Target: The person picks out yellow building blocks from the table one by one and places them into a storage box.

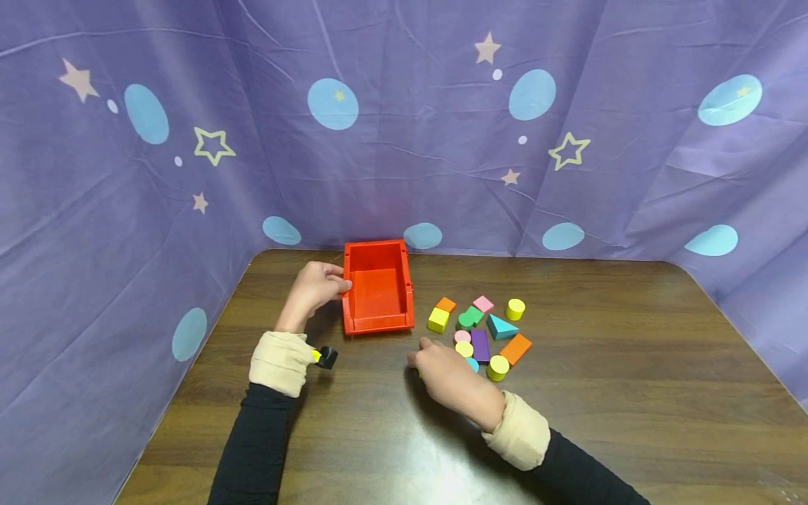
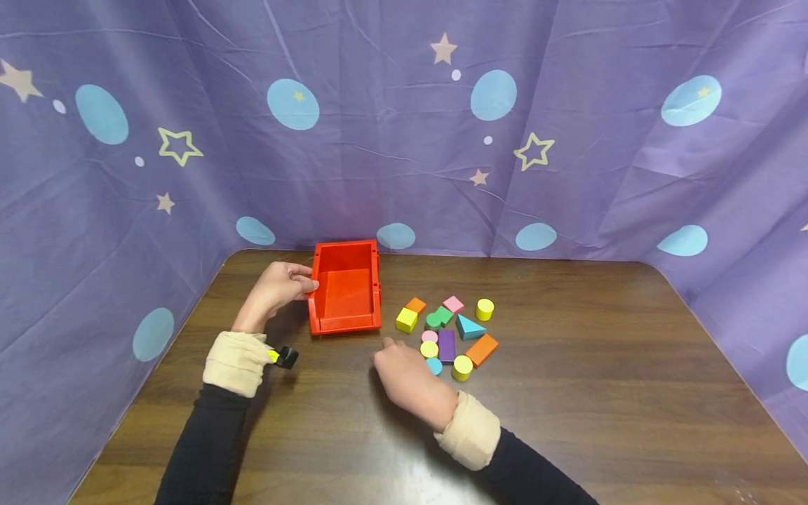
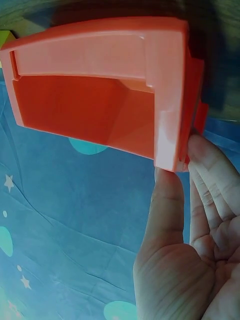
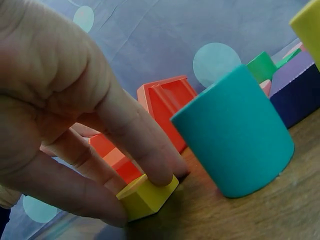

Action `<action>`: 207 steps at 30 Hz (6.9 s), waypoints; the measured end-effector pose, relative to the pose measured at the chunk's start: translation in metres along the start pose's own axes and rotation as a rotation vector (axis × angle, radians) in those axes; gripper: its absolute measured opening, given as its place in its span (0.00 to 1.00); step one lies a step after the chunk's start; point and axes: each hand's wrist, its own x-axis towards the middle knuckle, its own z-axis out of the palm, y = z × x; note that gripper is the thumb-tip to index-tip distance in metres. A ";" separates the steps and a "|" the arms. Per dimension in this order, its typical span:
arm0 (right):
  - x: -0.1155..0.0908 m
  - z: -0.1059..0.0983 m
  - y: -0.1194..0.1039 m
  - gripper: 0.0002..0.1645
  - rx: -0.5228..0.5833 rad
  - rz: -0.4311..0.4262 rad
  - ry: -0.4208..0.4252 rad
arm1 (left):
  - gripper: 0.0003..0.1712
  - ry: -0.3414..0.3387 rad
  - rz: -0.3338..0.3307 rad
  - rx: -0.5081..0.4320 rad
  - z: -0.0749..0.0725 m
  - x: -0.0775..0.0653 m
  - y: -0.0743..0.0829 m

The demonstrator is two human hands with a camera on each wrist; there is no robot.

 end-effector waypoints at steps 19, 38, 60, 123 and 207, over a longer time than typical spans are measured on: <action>0.001 0.001 0.000 0.13 -0.010 0.002 0.021 | 0.25 0.000 -0.001 0.004 -0.001 -0.001 0.001; 0.000 -0.021 0.005 0.13 0.089 -0.018 0.067 | 0.24 -0.007 0.005 -0.008 -0.001 0.000 0.000; -0.002 -0.054 0.027 0.18 0.244 0.040 0.331 | 0.23 -0.007 -0.004 -0.014 -0.002 0.001 -0.002; 0.050 -0.156 0.041 0.15 0.293 -0.094 0.496 | 0.24 0.005 -0.002 -0.017 -0.002 0.000 -0.001; 0.216 -0.086 0.006 0.08 0.204 0.311 -0.084 | 0.22 0.024 -0.017 0.009 -0.005 -0.003 -0.001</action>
